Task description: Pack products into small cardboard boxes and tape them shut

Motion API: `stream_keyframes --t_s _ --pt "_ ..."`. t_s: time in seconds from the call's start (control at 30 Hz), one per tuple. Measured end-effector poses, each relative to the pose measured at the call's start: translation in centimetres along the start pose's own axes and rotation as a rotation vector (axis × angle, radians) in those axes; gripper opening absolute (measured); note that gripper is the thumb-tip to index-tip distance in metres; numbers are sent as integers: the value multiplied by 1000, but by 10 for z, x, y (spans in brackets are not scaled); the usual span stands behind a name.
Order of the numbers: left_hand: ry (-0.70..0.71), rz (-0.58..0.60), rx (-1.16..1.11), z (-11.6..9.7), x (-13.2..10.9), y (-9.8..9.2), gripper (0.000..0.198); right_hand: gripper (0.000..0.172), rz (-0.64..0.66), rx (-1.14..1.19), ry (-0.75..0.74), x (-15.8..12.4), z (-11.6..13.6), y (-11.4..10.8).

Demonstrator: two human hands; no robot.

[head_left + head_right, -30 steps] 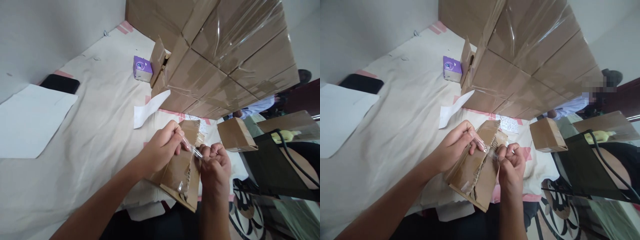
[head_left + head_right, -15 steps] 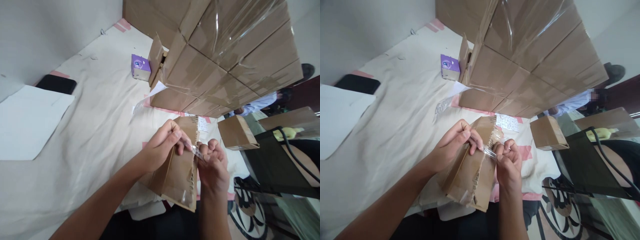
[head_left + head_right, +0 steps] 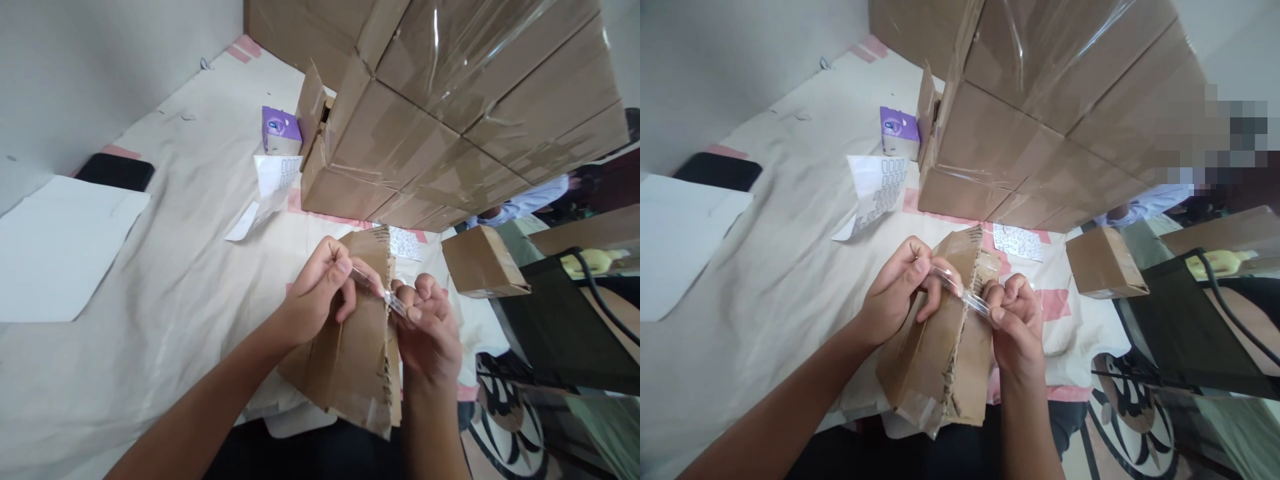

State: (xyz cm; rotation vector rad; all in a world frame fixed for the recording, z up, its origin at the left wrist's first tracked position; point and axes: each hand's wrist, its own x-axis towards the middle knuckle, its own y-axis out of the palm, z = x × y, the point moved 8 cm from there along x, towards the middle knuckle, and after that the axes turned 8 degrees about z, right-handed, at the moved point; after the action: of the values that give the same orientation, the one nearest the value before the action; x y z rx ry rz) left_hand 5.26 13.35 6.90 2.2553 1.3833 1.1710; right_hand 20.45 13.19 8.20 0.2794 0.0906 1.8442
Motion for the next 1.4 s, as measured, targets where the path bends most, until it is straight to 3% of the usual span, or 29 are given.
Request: stream_keyframes --t_s 0.23,0.43,0.67,0.83,0.97,1.07,1.17,1.27,1.4 --pt "9 37 -19 1 0 -1 21 29 35 47 8 2 -1 2" --pt "-63 175 -83 -1 1 1 24 31 87 50 34 -2 -2 4" --pt "-51 196 -135 0 2 2 25 35 102 -15 -8 -3 -1 6" --pt "-69 108 -71 -2 2 0 27 39 6 -17 -20 -1 1 -3" --pt "-46 -54 2 -8 1 -17 29 39 -87 8 -92 0 4 -15" --pt "-8 -140 144 -14 -2 -29 26 38 -57 -51 -140 -3 4 -15" --pt "35 -145 443 -21 -3 -29 27 34 30 -57 -142 -5 0 -11" --pt "27 -13 833 -23 0 -14 40 32 86 -79 -124 -5 2 -13" --pt "-173 210 1107 -4 1 -4 47 29 152 -197 -84 0 12 -21"
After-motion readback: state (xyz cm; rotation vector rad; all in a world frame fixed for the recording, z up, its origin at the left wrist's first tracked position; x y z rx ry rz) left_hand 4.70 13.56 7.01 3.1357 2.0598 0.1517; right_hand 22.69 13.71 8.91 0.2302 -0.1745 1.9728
